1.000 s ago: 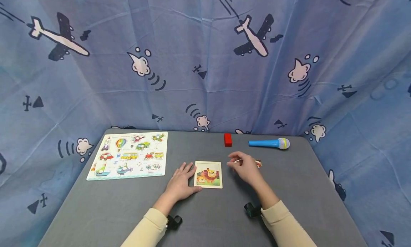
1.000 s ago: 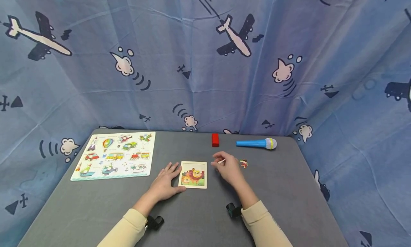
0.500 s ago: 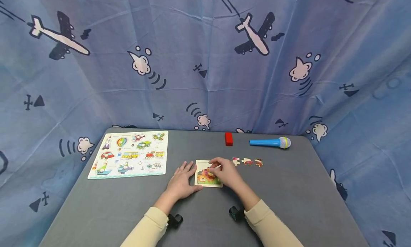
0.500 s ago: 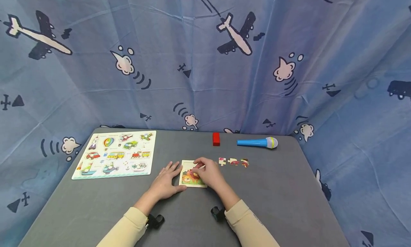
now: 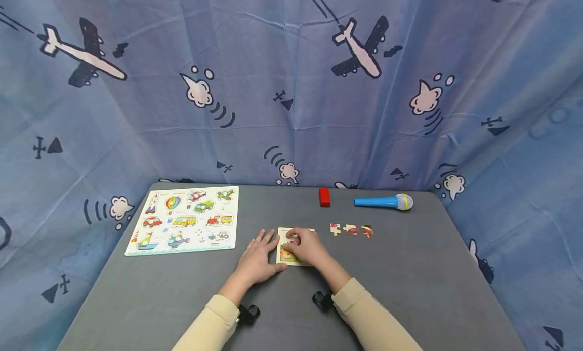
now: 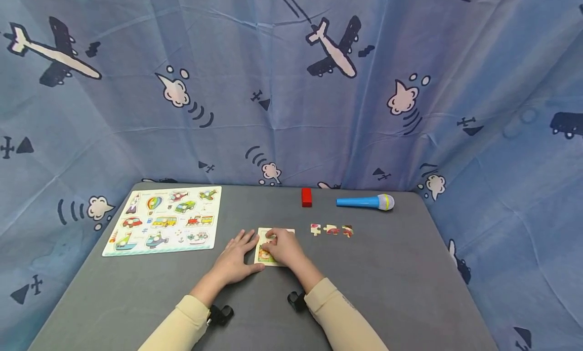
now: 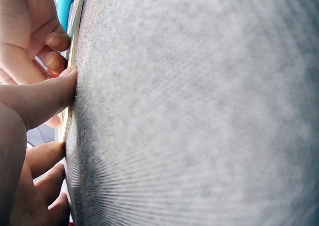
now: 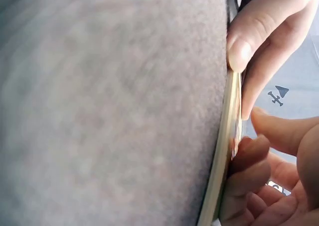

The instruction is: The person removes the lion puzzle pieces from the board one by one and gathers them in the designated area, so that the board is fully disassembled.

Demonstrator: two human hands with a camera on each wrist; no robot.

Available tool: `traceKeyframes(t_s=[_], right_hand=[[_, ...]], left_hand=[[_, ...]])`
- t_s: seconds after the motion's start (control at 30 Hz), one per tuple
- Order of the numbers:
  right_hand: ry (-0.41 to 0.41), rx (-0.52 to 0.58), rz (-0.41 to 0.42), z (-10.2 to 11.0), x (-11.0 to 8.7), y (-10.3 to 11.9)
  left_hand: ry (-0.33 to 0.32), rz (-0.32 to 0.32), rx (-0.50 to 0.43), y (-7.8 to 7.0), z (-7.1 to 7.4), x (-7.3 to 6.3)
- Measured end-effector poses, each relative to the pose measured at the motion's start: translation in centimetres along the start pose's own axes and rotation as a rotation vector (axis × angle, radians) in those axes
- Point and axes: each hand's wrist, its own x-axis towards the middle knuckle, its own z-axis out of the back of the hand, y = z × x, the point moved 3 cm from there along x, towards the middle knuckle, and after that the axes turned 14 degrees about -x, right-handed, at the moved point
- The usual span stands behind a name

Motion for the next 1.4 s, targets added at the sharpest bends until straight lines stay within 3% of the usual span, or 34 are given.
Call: traceKeyframes(t_s=[0.63,0.87,1.03,1.4], right_hand=[[0.049,0.007,0.016,-0.8,0.5,0.1],[0.069,0.084,-0.048,-0.8,0.4,0.0],[0.021,0.097,-0.076,-0.6,0.4,-0.1],[-0.011,0.329,-0.111,0.6,-0.2,-0.7]], left_hand=[[-0.007,0.013,-0.004,0.2,0.2,-0.2],[-0.008,0.019,-0.011,0.3,0.1,-0.2],[-0.005,0.017,-0.015,0.3,0.1,-0.1],[0.0,0.009,-0.005,0.1,-0.1,0.0]])
